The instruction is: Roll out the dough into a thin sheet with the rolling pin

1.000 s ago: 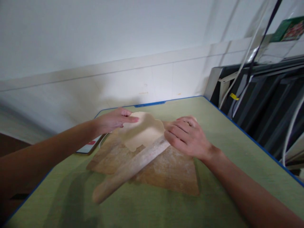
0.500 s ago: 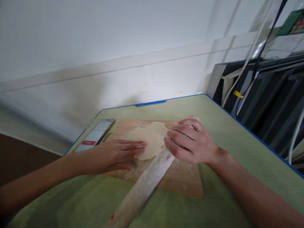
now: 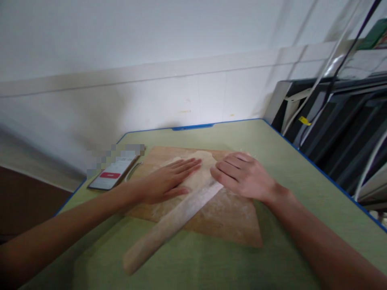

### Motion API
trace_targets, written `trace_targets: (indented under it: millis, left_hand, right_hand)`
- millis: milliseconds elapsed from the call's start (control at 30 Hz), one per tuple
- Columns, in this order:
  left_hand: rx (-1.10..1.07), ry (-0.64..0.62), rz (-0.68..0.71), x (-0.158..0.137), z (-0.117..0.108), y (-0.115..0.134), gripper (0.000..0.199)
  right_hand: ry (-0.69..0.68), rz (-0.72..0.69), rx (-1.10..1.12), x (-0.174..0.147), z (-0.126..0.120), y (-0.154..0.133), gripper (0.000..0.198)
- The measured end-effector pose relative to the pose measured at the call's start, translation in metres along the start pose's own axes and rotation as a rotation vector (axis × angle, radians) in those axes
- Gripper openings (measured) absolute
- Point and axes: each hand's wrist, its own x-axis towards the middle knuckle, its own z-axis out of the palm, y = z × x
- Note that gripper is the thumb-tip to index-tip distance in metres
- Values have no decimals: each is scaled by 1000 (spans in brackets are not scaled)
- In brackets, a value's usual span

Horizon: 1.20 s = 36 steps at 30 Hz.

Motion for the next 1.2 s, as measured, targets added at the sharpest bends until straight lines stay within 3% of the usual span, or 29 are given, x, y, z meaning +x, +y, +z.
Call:
trace_targets:
  millis: [200,433,500,567,700,867,1000,1200]
  left_hand:
    - [-233,26,-24,-11,-9,-20,54]
    - [-574,265,-337,-24,-13,-30,58]
    - [-603,264,-365,-24,-15,-26,55]
    - [-551,209,-366,-23,-19,-18,52]
    - [-235,83,-301,-18,-23,2,55]
    - [-41,-16,-291,-16,-21,9,61]
    - [-21,-20,-290,-18,-21,12,70]
    - [-63,61,-263,-28,-20,28,77]
  right_hand:
    - [-103,57,-29,-4,5,1,29]
    - [-256,132,3,-2,8,-2,43]
    - [-275,159,7,0,6,-4,42]
    - [-283,177,28,1,3,-4,40]
    - [-288,240,162,2,1,-4,33]
    - [-411,572,314,2,4,-5,41]
    - [-514,722,352,-2,11,-9,49]
    - [-515,714,363,-11,8,-20,49]
